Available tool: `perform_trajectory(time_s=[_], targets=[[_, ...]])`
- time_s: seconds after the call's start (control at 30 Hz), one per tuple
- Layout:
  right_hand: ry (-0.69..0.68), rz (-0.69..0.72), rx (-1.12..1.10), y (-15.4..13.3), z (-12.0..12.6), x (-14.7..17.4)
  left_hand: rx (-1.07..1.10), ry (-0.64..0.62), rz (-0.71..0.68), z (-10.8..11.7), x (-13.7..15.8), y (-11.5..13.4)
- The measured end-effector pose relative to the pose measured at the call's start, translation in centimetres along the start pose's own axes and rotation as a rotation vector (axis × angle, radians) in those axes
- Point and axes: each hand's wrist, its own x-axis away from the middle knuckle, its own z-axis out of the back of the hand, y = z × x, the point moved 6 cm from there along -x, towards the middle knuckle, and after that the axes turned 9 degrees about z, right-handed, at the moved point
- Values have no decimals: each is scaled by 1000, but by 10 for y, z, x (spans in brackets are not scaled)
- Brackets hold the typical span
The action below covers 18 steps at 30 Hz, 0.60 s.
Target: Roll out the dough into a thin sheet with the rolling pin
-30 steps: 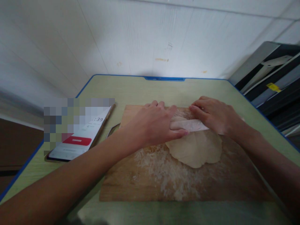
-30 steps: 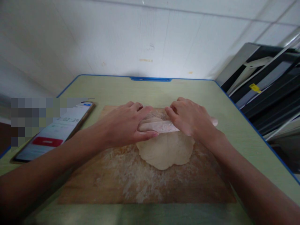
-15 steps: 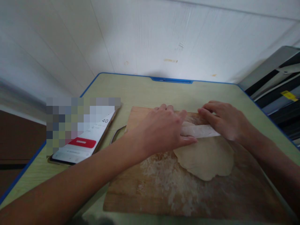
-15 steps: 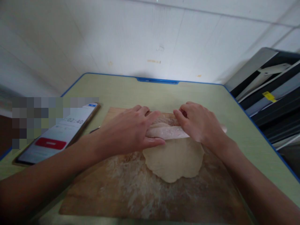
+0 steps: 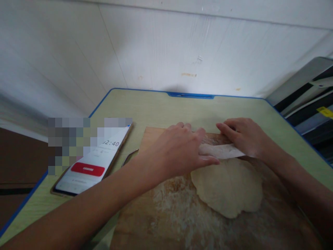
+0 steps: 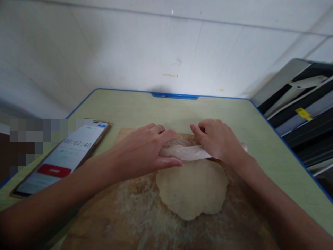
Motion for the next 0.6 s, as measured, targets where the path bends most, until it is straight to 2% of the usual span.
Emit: perform_trajectory(time_s=[0.33, 0.6], targets=[[-10, 15, 15, 0, 1, -10, -68, 32, -9, 1, -4, 0], [-28, 6, 21, -2, 2, -17, 9, 74, 110, 3, -7, -10]])
